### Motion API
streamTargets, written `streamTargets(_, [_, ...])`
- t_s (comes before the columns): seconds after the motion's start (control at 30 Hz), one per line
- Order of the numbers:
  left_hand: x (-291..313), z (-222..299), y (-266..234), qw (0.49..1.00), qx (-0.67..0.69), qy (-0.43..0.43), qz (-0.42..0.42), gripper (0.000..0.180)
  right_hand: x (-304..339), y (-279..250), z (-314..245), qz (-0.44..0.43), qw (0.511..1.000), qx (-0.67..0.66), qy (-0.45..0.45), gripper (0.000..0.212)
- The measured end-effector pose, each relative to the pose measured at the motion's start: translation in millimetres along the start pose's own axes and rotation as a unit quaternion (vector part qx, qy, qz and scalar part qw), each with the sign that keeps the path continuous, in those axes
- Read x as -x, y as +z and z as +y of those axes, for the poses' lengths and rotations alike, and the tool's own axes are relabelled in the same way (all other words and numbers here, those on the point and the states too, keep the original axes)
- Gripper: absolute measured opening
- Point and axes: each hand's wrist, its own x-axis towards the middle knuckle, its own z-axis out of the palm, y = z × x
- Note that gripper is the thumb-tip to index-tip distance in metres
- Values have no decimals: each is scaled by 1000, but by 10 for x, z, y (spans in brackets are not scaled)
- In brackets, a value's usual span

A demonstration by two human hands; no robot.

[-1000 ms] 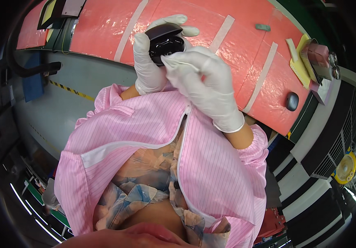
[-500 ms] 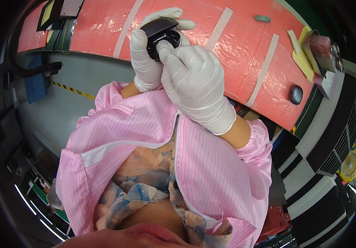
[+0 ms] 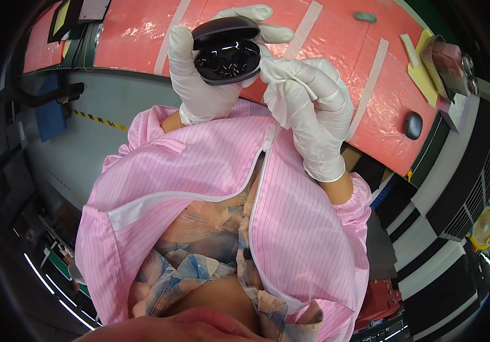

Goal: Wiping and inspecting small electronic cases and components at an industrial workstation.

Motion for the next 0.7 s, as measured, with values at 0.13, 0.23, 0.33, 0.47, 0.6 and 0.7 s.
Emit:
streamTargets(0.13, [-14,11,-13,1000,-5,3,-9,76,4,-13,11,8,1000,-3,8,20])
streamTargets(0.23, [-5,8,-12,1000,-20,11,-8,76,-1,-5,16,7,1000,20,1,21])
streamTargets(0.33, [9,12,1,1000,-10,4,0,76,8,-14,61,14,998,51,-29,21])
streamTargets(0.47, [48,55,-1,998,-52,4,-16,85,63,-30,49,25,998,63,-2,22])
streamTargets(0.6, [91,22,27,997,-78,10,0,95,70,-42,63,6,996,73,-42,21])
streamTargets(0.7, [38,1,-29,997,-77,13,-24,93,49,-75,128,16,996,79,-44,20])
